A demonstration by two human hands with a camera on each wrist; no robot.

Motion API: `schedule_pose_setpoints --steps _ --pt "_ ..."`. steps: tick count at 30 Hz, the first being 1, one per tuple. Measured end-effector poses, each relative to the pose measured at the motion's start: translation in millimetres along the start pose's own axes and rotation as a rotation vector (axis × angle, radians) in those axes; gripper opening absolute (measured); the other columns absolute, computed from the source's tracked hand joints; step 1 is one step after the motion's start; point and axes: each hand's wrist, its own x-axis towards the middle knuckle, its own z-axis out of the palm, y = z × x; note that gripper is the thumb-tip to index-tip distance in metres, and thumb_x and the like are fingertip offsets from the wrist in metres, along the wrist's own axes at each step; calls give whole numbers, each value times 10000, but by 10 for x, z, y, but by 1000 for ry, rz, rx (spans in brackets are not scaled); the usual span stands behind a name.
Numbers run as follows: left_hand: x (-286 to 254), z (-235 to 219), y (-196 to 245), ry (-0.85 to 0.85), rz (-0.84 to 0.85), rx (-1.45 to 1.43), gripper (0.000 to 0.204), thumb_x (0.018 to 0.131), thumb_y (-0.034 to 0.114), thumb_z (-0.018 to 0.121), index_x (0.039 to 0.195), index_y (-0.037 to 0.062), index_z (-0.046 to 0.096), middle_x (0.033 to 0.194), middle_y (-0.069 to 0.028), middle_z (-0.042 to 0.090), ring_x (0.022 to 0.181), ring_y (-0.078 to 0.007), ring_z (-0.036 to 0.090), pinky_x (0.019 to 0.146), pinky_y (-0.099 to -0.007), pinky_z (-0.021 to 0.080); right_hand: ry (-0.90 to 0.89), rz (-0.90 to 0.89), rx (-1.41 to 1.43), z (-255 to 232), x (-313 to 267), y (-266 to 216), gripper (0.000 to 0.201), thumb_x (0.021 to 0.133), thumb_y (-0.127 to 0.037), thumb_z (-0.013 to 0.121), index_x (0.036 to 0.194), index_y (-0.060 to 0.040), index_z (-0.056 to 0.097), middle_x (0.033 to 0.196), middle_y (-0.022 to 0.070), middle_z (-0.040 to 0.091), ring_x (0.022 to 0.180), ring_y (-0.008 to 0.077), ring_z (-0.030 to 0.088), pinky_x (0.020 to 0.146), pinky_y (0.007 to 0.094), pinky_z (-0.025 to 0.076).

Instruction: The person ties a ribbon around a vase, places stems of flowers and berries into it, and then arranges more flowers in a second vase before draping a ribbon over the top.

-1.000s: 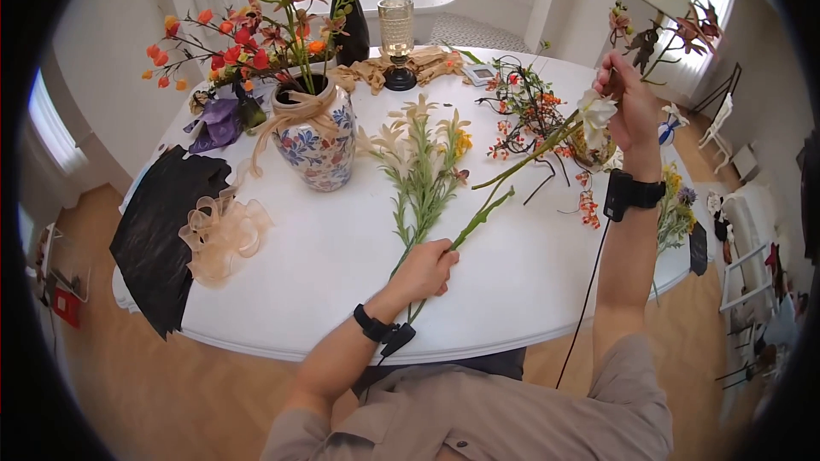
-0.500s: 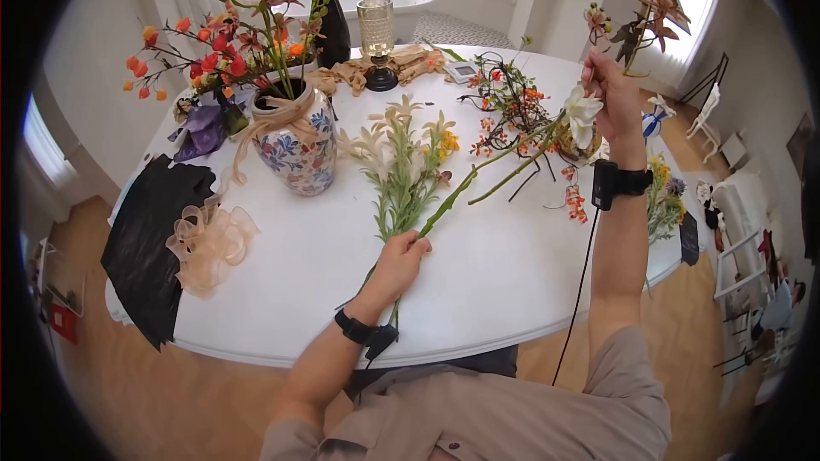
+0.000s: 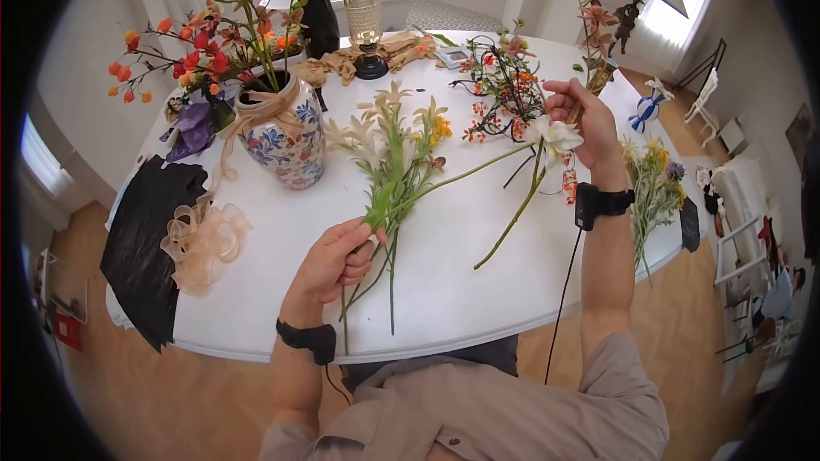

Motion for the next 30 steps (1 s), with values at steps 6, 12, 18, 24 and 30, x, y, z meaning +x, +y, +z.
schedule_pose_setpoints --steps 6,12,18,24,30 --pt "-442 -241 101 67 25 161 208 1130 240 478 1035 89 585 628 96 269 491 -23 214 432 -223 163 -54 183 -388 -97 -133 598 362 1056 -235 438 1046 -23 730 728 33 674 481 76 470 436 242 348" --pt "-434 -353 -25 281 144 1 193 1129 253 473 1054 104 570 638 88 287 490 -32 218 429 -226 163 32 337 -111 37 -262 987 313 1056 -215 448 1039 -11 684 621 -20 496 436 59 334 401 252 252" --pt "12 248 -306 216 197 -106 194 1137 269 449 1113 101 543 719 50 383 550 -46 328 475 -208 266 -18 241 463 742 -690 1202 244 1074 -212 460 969 -50 610 588 -38 373 430 62 290 397 255 216" --pt "346 770 -832 296 527 653 285 1055 187 620 1268 39 501 898 -28 474 758 -174 492 732 -306 455 115 162 372 1344 -936 1495 252 1079 -243 459 925 -76 567 594 -36 395 427 68 303 394 255 242" --pt "292 843 -982 388 631 953 405 1001 80 633 1359 4 459 1120 -201 424 978 -307 501 867 -402 450 152 178 286 1244 -793 1616 248 1076 -272 480 940 -89 577 644 -30 463 463 63 371 401 243 254"
